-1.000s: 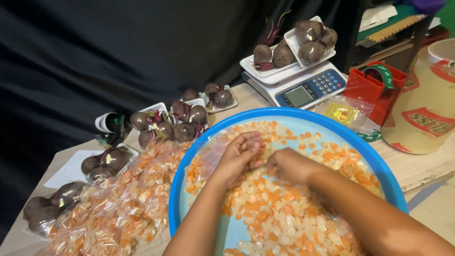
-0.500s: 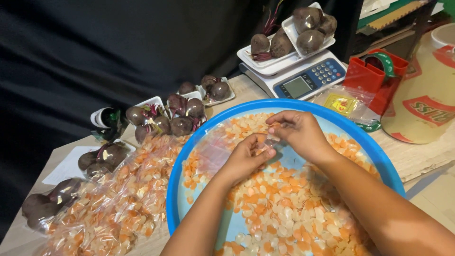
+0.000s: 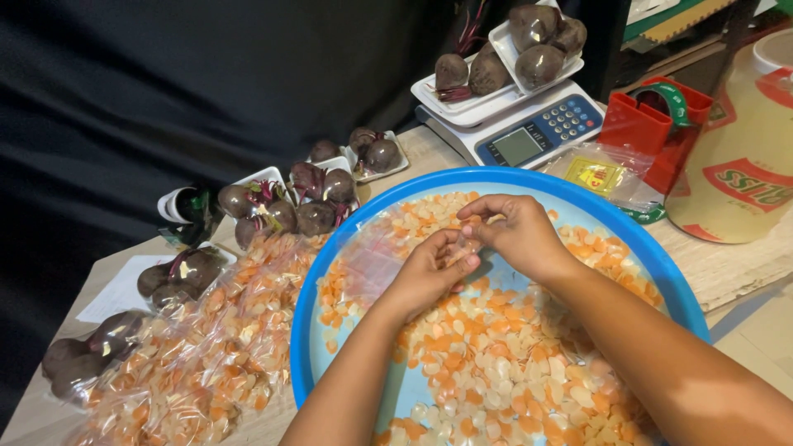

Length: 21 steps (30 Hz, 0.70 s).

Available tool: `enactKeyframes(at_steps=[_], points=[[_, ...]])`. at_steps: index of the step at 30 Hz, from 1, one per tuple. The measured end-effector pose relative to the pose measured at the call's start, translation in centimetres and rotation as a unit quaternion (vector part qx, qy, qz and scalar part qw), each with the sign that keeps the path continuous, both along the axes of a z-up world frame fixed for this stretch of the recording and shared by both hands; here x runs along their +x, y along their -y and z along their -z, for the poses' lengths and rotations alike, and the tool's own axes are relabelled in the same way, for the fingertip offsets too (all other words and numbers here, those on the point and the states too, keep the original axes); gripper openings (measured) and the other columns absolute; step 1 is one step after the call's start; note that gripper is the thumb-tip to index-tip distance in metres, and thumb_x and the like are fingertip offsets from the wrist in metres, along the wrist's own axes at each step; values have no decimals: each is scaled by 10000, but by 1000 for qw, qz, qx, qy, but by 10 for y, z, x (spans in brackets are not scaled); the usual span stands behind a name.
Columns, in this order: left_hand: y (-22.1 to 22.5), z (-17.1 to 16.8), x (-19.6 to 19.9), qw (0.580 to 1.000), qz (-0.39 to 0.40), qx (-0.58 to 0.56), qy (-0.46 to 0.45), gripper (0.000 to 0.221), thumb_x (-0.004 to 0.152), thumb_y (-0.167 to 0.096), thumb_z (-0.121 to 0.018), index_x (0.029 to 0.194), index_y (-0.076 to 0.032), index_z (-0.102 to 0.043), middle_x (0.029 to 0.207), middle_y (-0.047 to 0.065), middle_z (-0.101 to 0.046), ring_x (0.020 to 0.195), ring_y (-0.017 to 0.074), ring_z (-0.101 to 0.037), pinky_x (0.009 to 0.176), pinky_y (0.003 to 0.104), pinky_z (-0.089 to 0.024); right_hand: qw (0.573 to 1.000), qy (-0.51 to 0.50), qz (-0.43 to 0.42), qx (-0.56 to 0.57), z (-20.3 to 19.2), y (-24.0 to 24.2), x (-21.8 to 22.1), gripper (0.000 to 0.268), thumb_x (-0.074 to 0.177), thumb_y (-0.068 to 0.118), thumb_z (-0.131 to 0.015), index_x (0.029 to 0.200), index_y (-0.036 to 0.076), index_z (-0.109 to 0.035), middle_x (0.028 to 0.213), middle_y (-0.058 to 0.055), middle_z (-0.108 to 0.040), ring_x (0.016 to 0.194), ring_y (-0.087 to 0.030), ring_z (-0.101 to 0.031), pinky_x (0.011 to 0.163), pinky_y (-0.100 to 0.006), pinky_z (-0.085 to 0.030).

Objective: The person scoops dried orange and white fruit slices from a blue basin and places them into small clear plastic bags. The filled bags are then set aside on the table. A digital scale and packaged dark root vegetables are visible nearby.

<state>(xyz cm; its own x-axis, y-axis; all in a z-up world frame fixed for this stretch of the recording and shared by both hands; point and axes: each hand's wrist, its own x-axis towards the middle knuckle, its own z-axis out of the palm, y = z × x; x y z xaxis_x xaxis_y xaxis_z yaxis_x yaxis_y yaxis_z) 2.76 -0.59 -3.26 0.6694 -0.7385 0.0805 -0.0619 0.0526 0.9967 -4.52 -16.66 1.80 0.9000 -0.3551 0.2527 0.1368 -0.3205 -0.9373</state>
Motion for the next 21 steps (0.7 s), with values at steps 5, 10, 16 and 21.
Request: enactKeyframes(at_steps=[5,10,16,21], points=[[1,2,1,1000,-4,-3,-1,503,903,-265,-793,1309,-57,-581,1047,40,-616,899,106,-658,637,239,-654,1000,1,-2,8,-1,-1,-1,229,823,36,-800,1049,71,-820,812,-70,-646,643,-111,-661,620,-278,-560],[1,5,5,1000,-1,-6,-7,508,906,-274,-792,1315,-58,-582,1074,44,-635,929,102,-664,664,245,-659,999,12,-16,32,0,1,0,260,827,21,-790,1087,32,-802,804,-92,-648,663,-129,-674,631,-275,-579],[-3,-8,-4,1000,0,-12,-9,506,914,-276,-779,1319,-53,-575,1070,44,-633,932,101,-659,676,252,-661,999,37,-14,27,-5,-1,-5,294,827,14,-797,1120,25,-780,821,-117,-714,703,-138,-659,659,-271,-570],[-8,-23,-13,1000,-3,-11,-13,557,912,-282,-773,1352,-31,-543,1066,44,-586,947,103,-645,684,238,-660,998,58,-3,26,-13,-4,-8,182,885,32,-758,1065,40,-780,792,-88,-703,713,-116,-615,632,-237,-534]])
